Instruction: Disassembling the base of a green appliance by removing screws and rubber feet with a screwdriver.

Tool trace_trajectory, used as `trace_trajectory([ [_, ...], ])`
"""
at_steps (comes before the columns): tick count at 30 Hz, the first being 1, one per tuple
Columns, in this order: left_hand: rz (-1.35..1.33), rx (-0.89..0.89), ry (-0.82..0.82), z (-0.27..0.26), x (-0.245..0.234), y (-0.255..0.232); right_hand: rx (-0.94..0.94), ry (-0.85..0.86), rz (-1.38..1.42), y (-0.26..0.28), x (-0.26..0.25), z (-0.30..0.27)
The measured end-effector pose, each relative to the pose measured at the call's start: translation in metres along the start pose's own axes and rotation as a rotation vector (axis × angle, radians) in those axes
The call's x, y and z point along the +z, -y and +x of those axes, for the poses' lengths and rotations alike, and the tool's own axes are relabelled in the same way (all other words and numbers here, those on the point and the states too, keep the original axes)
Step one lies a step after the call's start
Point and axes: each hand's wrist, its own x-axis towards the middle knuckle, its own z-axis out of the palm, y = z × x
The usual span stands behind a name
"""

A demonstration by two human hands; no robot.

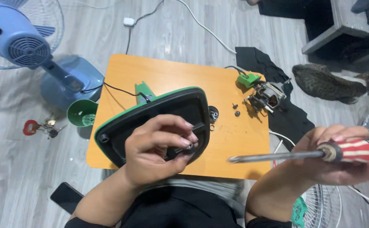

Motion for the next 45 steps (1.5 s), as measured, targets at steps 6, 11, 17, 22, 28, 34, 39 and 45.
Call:
trace_trajectory([
  [6, 0.462, 0.269, 0.012, 0.012, -0.003, -0.033, -0.072, 0.207, -0.166, 0.007, 0.012, 0.009],
  [11, 0.472, 0.359, 0.069, 0.006, -0.012, -0.028, -0.183, 0.243, -0.297, 0.001, 0.001, 0.007],
  [17, 0.513, 0.332, 0.073, 0.002, -0.021, -0.023, -0.286, 0.307, -0.446, -0.007, -0.040, 0.006],
  [22, 0.536, 0.286, 0.113, -0.001, -0.021, -0.013, -0.281, 0.337, -0.411, -0.017, -0.086, -0.002],
  [28, 0.434, 0.185, -0.014, -0.006, -0.018, -0.003, -0.312, 0.396, -0.453, -0.009, -0.064, -0.003],
  [34, 0.261, 0.106, -0.017, -0.012, -0.021, -0.001, -0.361, 0.265, -0.550, -0.015, -0.060, -0.011],
  [39, 0.277, 0.108, -0.011, -0.013, -0.022, 0.000, -0.358, 0.301, -0.487, -0.011, -0.056, -0.008],
  [45, 0.351, 0.132, 0.018, -0.011, -0.022, -0.002, -0.375, 0.292, -0.530, -0.008, -0.050, -0.010],
])
